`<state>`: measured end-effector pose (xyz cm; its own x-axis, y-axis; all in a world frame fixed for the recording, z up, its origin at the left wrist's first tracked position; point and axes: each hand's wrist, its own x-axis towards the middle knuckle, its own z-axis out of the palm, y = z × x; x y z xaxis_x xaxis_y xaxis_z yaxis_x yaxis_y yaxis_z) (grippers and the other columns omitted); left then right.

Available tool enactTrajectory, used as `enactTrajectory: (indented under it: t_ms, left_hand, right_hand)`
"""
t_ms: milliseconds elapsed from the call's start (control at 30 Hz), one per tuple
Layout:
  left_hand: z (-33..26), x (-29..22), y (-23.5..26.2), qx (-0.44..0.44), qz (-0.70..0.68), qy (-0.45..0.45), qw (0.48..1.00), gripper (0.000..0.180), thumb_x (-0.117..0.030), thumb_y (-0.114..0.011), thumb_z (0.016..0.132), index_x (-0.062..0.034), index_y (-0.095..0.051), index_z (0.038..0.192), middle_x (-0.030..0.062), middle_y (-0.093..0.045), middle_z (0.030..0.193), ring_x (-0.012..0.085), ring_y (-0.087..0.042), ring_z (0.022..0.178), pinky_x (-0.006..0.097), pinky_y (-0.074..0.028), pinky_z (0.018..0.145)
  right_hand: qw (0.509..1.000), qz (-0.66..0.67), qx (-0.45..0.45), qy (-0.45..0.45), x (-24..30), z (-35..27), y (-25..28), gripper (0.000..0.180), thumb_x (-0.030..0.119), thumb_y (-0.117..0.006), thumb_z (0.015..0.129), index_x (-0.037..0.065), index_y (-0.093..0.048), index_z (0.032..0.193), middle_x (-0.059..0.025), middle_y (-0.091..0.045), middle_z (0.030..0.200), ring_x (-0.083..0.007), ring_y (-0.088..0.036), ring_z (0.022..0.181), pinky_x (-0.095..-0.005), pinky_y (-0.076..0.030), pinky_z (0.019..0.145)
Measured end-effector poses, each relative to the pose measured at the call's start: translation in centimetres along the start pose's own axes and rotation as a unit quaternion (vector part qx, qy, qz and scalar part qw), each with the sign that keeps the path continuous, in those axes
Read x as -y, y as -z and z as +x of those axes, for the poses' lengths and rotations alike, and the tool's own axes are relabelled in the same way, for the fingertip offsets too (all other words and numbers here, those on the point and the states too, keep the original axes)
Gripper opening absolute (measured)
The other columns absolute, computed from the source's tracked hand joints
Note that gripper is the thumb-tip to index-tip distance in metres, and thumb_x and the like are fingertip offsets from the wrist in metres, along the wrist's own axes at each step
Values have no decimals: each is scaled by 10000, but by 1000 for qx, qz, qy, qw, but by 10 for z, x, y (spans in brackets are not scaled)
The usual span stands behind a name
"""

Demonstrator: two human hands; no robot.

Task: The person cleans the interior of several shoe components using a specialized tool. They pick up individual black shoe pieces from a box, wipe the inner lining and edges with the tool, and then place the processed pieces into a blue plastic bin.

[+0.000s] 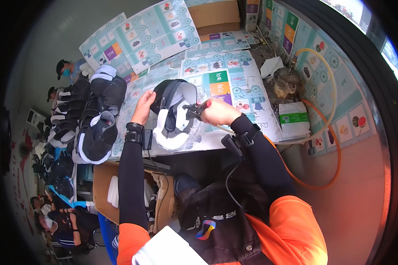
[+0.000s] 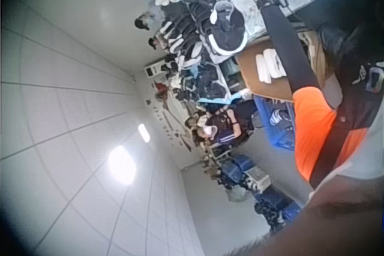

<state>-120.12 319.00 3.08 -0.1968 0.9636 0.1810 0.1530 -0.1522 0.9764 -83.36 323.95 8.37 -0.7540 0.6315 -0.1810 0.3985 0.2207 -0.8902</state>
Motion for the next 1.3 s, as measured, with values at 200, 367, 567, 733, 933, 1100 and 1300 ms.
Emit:
enactTrajectory:
  t_ms: [200, 367, 567, 733, 933, 1100, 1300]
  left_hand:
    - [2, -6, -9, -4, 30, -8, 1000, 181, -234, -649, 1090, -113, -602, 963, -97, -523, 906, 23, -475, 868, 219, -395, 830]
    - [0, -2, -5, -9, 50, -25, 998, 197, -235, -646, 1091, -108, -591, 951, -94, -520, 889, 29, -476, 844, 222, -400, 796]
    - [-1, -2, -3, -3, 68, -41, 997, 208, -229, -643, 1092, -106, -580, 937, -94, -502, 868, 29, -463, 825, 223, -395, 782]
    - [1, -5, -9, -14, 69, -50, 996, 203, -225, -645, 1089, -105, -589, 935, -93, -511, 866, 28, -468, 827, 220, -394, 784]
    - [-5, -6, -6, -22, 80, -41, 996, 198, -227, -645, 1089, -108, -594, 939, -93, -523, 870, 28, -473, 831, 221, -400, 793]
    - [-6, -7, -10, -28, 77, -40, 996, 200, -232, -650, 1087, -111, -592, 939, -94, -525, 872, 27, -473, 830, 220, -400, 789]
    - [-2, -7, -9, -20, 72, -46, 996, 195, -235, -656, 1085, -111, -596, 946, -95, -532, 874, 25, -482, 830, 220, -405, 790]
  right_hand:
    - [851, -351, -137, 365, -35, 14, 4, 197, 174, -658, 759, -13, -704, 720, -191, -672, 655, -321, -695, 639, -413, -522, 618]
    - [948, -166, -151, 227, -39, 21, -3, 192, 166, -655, 753, -17, -693, 711, -179, -652, 622, -325, -676, 606, -427, -513, 603]
    - [997, 10, 67, -34, 0, -8, 3, 72, 62, -680, 599, 37, -625, 639, -81, -611, 617, -244, -621, 607, -365, -443, 571]
    - [957, -200, -109, 181, -26, 7, -2, 173, 140, -674, 737, -26, -639, 703, -189, -651, 691, -339, -681, 672, -404, -503, 631]
    - [995, -55, -3, 80, -19, -5, 0, 157, 135, -658, 720, 0, -647, 640, -111, -653, 632, -281, -671, 620, -405, -495, 603]
    - [998, -54, -11, 40, -5, -18, -1, 222, 172, -632, 730, -44, -677, 703, -196, -662, 641, -352, -688, 621, -453, -530, 639]
    - [976, -101, -183, 54, -24, -8, -4, 225, 161, -628, 767, -49, -706, 786, -289, -687, 782, -465, -699, 803, -501, -552, 735]
